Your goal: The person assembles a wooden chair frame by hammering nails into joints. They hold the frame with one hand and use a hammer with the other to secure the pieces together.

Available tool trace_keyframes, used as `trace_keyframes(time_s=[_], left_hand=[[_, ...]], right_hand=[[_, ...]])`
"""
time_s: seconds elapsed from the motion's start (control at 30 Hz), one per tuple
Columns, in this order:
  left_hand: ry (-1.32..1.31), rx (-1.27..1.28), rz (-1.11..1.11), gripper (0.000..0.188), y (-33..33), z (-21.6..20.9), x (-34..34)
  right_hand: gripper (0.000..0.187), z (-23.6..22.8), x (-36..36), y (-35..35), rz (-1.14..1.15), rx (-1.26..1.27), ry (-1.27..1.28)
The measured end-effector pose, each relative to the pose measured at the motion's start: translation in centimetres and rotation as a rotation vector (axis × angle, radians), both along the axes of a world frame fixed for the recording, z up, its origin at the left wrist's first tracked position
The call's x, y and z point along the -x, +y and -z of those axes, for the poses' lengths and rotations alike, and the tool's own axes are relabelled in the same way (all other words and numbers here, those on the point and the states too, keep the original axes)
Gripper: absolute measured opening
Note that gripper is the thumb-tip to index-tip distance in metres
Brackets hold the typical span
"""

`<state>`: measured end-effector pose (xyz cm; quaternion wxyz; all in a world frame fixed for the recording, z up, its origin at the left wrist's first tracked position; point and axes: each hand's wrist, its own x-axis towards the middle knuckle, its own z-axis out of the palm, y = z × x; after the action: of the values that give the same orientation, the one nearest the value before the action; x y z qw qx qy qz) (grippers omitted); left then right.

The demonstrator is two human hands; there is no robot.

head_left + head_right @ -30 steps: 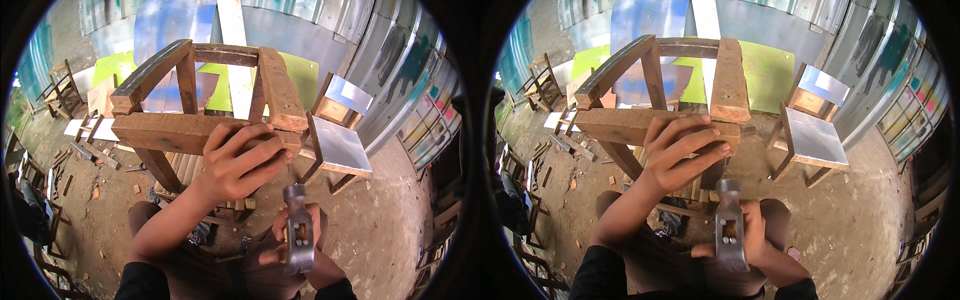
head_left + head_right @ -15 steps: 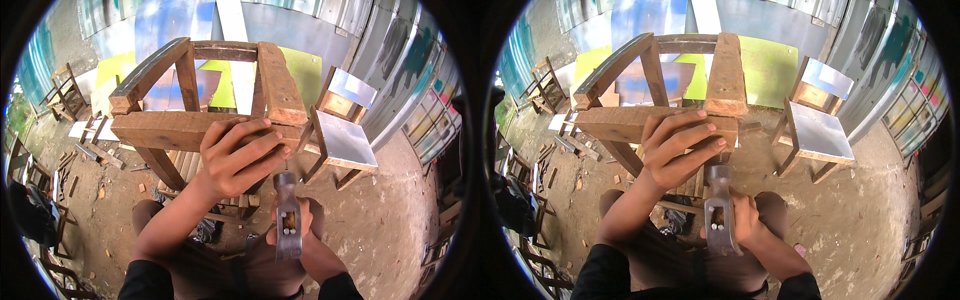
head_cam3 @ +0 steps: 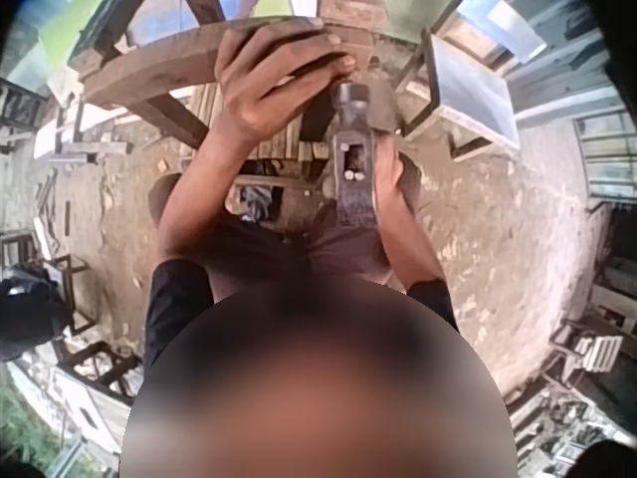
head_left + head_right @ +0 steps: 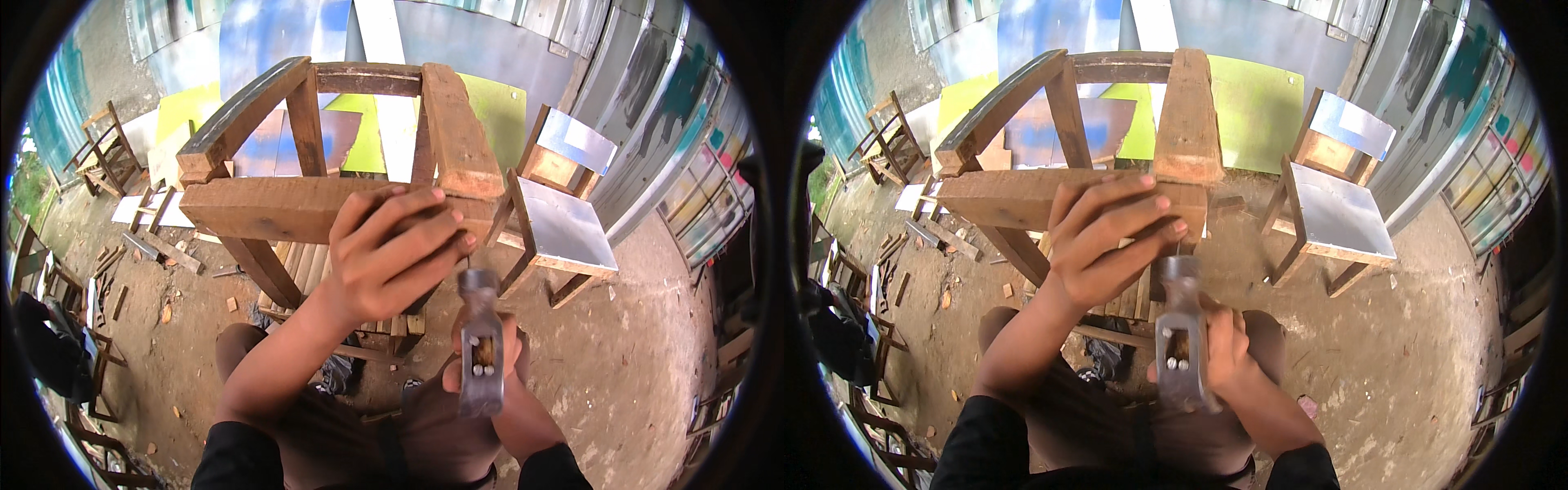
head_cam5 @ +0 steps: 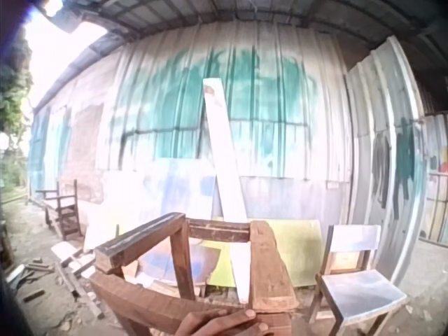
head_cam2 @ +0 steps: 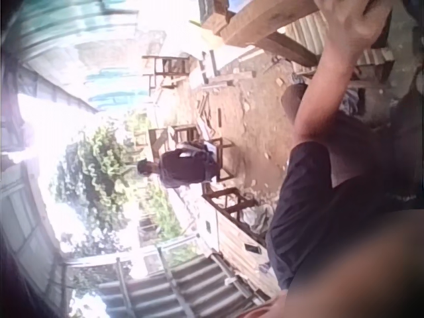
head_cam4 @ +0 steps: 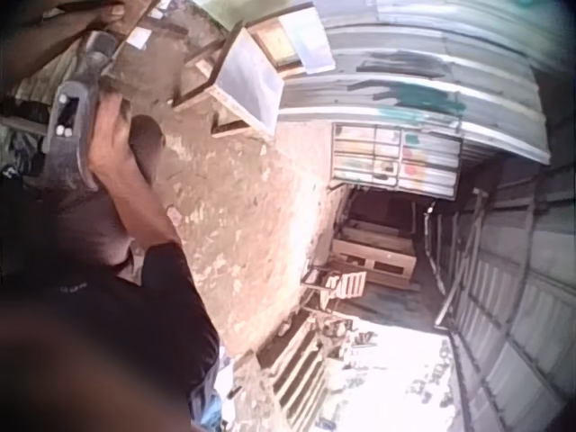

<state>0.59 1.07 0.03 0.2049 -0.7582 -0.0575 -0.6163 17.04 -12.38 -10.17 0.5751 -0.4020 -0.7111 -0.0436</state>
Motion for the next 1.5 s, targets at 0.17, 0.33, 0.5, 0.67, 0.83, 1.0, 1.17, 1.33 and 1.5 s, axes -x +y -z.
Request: trace_keyframes(time_s=[0.17, 0.33, 0.5, 0.67, 0.83, 1.0, 1.17, 1.33, 1.5], left_hand=[[0.015, 0.004, -0.003, 0.017, -0.2, 0.1, 0.1], [0.018, 0.009, -0.024, 0.018, -0.1, 0.1, 0.2], [0.01, 0.04, 0.007, 0.017, -0.1, 0.1, 0.0], [0.018, -0.017, 0.001, 0.018, 0.0, 0.1, 0.1], [0.011, -0.013, -0.01, 0.018, 0.0, -0.1, 0.2], [0.026, 0.01, -0.028, 0.015, -0.2, 0.1, 0.1], [0.01, -0.011, -0.02, 0.017, 0.1, 0.2, 0.0], [0.018, -0.031, -0.005, 0.018, 0.2, 0.0, 0.1], [0.029, 0.019, -0.023, 0.015, -0.1, 0.1, 0.0]], right_hand=[[0.072, -0.2, 0.1, -0.5, -0.164, -0.084, -0.139], [0.069, -1.2, 0.0, 0.3, -0.211, -0.066, -0.107], [0.062, -2.1, 0.2, -0.2, 0.142, -0.083, -0.345], [0.062, -2.5, 0.4, -0.9, -0.04, 0.014, -0.235], [0.072, -1.9, -0.1, -0.4, -0.019, 0.055, -0.194], [0.082, -1.3, -0.7, 0.0, -0.026, 0.029, -0.197], [0.088, -1.7, -0.1, -0.1, -0.066, -0.238, -0.315], [0.081, -1.9, -0.3, -0.5, -0.203, 0.016, -0.192], [0.077, -2.7, 0.2, -0.7, 0.011, -0.07, -0.372]])
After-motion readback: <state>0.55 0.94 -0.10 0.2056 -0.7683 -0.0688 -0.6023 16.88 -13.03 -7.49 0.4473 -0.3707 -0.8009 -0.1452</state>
